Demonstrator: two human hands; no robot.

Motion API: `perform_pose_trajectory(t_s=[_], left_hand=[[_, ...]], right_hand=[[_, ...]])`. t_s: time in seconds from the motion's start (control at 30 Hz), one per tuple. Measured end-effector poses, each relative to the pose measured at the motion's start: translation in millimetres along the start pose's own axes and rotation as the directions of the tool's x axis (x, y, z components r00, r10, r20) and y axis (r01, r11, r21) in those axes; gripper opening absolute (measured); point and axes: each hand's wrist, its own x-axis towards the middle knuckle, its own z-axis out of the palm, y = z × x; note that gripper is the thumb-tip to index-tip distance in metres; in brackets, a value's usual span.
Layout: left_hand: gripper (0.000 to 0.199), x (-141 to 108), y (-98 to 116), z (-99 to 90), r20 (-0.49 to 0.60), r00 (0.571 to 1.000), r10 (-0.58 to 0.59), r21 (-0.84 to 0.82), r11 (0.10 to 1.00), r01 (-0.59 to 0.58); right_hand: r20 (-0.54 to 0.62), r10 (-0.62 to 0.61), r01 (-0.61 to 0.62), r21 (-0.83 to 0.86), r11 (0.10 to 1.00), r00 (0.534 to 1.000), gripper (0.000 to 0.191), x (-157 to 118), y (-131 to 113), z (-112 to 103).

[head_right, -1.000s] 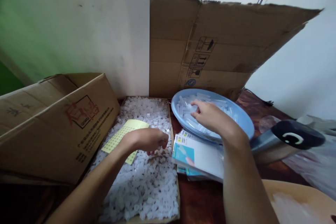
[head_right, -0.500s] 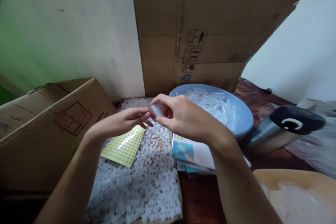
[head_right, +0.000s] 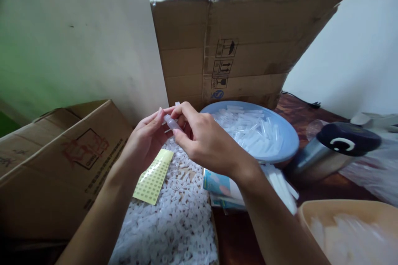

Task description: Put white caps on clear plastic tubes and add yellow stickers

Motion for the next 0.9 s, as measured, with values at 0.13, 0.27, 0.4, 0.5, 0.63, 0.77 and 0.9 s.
perform_pose_trajectory(t_s=[0.13, 0.27, 0.4, 0.5, 0.63, 0.77, 0.9], left_hand=[[0.039, 1, -4, 2.4, -0.092, 0.995, -0.028, -0.069, 0.997, 0.022], [0.040, 1, -7, 4.7, -0.128, 0.991, -0.035, -0.108, 0.994, 0.021], [0.047, 1, -10, 9.2, -0.159, 0.987, -0.006, -0.137, 0.990, -0.016], [0.050, 1, -11, 12.2, -0.213, 0.977, 0.021, -0.131, 0.990, -0.050], [0.040, -1, -10, 19.1, -0.281, 0.951, 0.126, -0.079, 0.985, -0.154], [0.044, -5, -9, 29.0, -0.338, 0.901, 0.272, 0.041, 0.961, -0.275], [0.045, -7, -8, 35.0, -0.313, 0.897, 0.312, 0.095, 0.950, -0.297]], right_hand=[[0.015, 0.024, -0.024, 0.001, 1.000, 1.000, 0.011, 0, -1, 2], [0.014, 0.011, -0.011, 0.000, 1.000, 1.000, 0.010, 0, -1, 4], [-0.008, -0.013, 0.014, 0.041, 0.999, 1.000, 0.008, 3, -1, 8], [-0.062, -0.056, 0.060, 0.071, 0.996, 0.997, 0.008, 4, 0, 17], [-0.192, -0.119, 0.142, 0.109, 0.984, 0.974, 0.008, 4, 0, 35], [-0.291, -0.141, 0.165, 0.060, 0.984, 0.946, 0.009, 2, -3, 48], [-0.340, -0.172, 0.182, -0.002, 0.983, 0.925, 0.010, 1, -6, 49]])
